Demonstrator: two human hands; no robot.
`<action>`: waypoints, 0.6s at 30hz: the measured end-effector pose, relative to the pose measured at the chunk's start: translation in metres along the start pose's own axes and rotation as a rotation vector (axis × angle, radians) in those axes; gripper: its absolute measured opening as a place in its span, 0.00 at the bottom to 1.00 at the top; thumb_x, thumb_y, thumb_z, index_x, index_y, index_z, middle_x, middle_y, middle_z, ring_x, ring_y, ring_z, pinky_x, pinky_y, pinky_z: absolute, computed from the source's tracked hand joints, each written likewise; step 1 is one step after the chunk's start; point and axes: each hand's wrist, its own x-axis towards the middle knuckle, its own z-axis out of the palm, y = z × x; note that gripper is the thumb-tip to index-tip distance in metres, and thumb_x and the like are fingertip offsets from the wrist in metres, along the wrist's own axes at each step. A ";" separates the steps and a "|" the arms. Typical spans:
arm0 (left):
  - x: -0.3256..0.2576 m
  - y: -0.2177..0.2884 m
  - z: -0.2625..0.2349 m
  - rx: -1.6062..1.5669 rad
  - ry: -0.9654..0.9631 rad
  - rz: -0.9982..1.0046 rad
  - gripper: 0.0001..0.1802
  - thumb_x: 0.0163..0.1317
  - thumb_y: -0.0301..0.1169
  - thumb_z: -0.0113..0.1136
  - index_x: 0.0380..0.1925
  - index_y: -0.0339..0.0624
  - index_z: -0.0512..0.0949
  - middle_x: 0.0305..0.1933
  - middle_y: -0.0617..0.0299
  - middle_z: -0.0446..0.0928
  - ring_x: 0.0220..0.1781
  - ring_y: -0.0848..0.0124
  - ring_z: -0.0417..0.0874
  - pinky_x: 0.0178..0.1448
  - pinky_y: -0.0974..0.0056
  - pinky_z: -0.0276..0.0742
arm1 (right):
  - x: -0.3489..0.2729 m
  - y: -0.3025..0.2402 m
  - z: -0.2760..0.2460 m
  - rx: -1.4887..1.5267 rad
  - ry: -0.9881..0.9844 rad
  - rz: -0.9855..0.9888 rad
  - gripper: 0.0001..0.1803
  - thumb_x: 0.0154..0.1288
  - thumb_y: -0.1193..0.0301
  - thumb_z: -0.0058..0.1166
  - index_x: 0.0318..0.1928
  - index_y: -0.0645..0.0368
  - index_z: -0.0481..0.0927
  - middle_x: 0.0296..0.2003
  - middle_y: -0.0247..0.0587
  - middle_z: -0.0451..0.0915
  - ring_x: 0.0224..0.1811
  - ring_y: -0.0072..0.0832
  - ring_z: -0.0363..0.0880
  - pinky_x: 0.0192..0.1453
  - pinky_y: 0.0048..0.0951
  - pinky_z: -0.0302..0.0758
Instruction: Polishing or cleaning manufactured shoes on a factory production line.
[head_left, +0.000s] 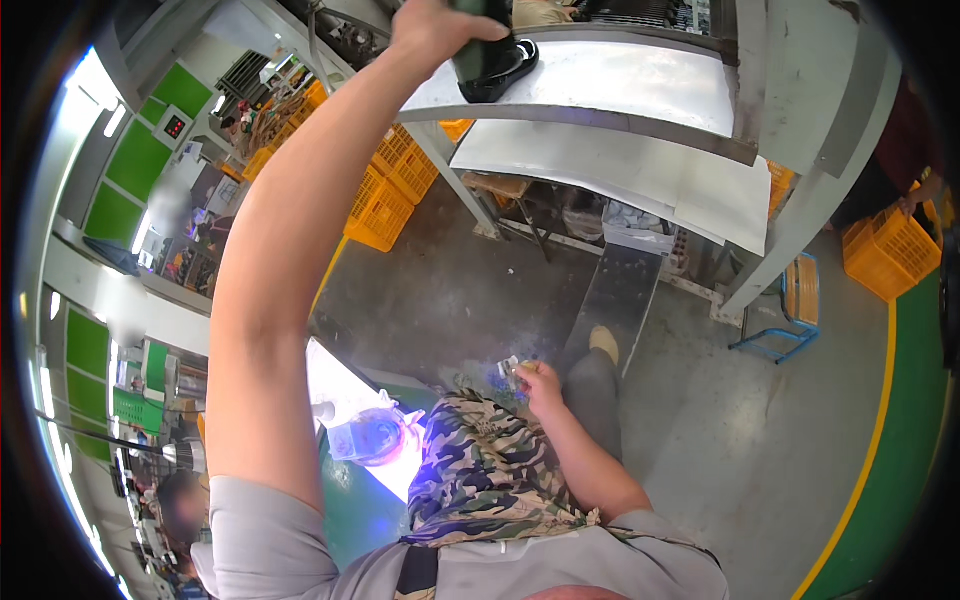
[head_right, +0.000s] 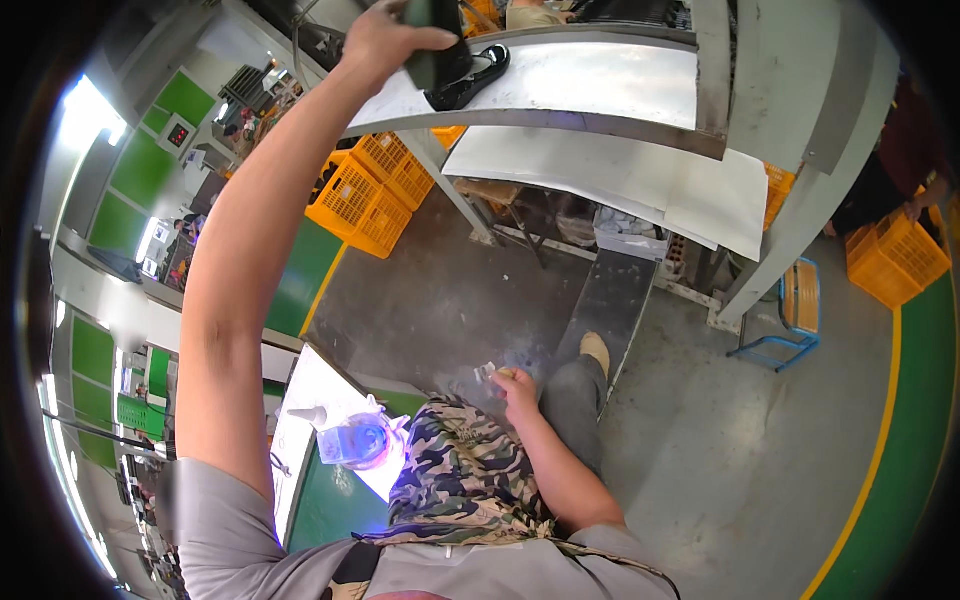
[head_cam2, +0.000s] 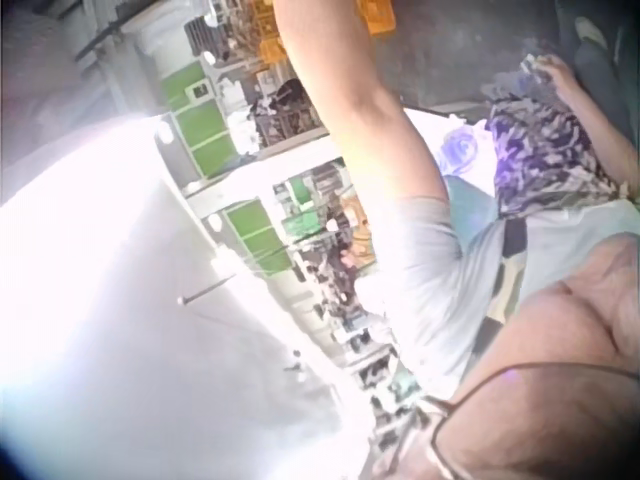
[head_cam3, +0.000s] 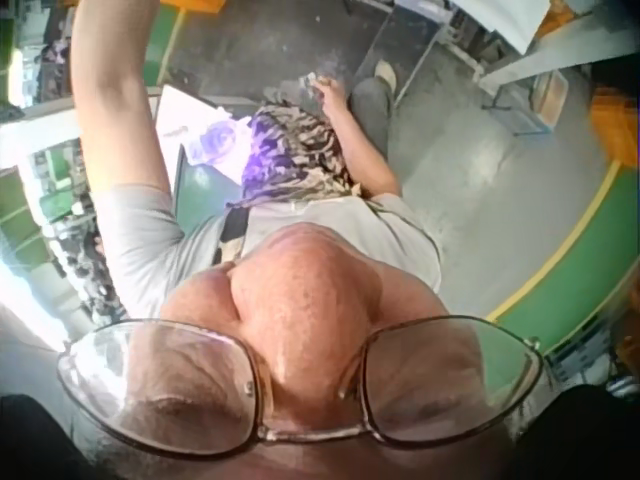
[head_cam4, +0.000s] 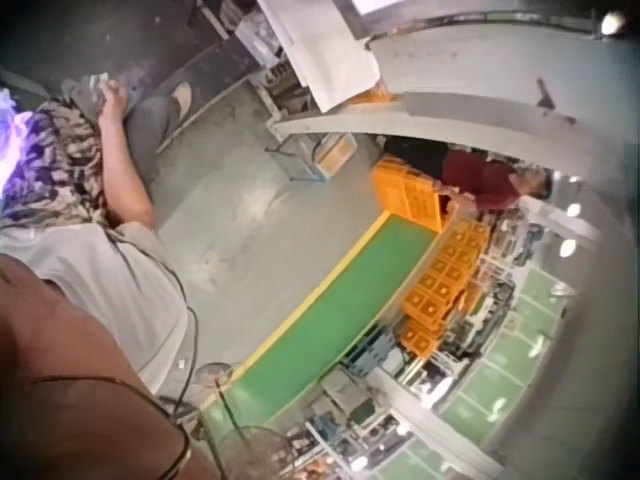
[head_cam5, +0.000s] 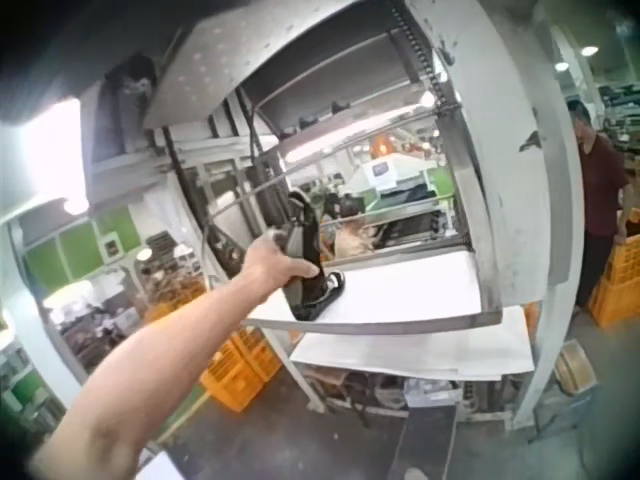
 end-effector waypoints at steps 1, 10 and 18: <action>-0.001 0.013 0.012 0.117 -0.012 -0.011 0.30 0.50 0.35 0.75 0.52 0.31 0.79 0.45 0.47 0.85 0.47 0.58 0.87 0.54 0.59 0.81 | 0.004 0.001 -0.008 -0.001 0.019 0.017 0.09 0.61 0.73 0.66 0.38 0.52 0.77 0.32 0.29 0.81 0.31 0.19 0.76 0.34 0.22 0.71; -0.106 -0.024 0.062 -0.149 0.166 0.170 0.22 0.53 0.31 0.66 0.47 0.33 0.77 0.45 0.38 0.82 0.51 0.45 0.84 0.56 0.50 0.78 | 0.030 0.000 -0.017 -0.006 -0.041 -0.045 0.09 0.64 0.75 0.59 0.44 0.55 0.76 0.32 0.34 0.80 0.29 0.24 0.78 0.30 0.26 0.76; -0.529 -0.153 -0.060 -0.313 -0.041 -0.418 0.15 0.64 0.27 0.66 0.50 0.35 0.81 0.46 0.54 0.86 0.46 0.67 0.88 0.52 0.62 0.83 | 0.036 0.004 -0.019 -0.033 -0.011 0.051 0.09 0.67 0.72 0.62 0.45 0.53 0.76 0.36 0.35 0.82 0.37 0.27 0.79 0.40 0.32 0.74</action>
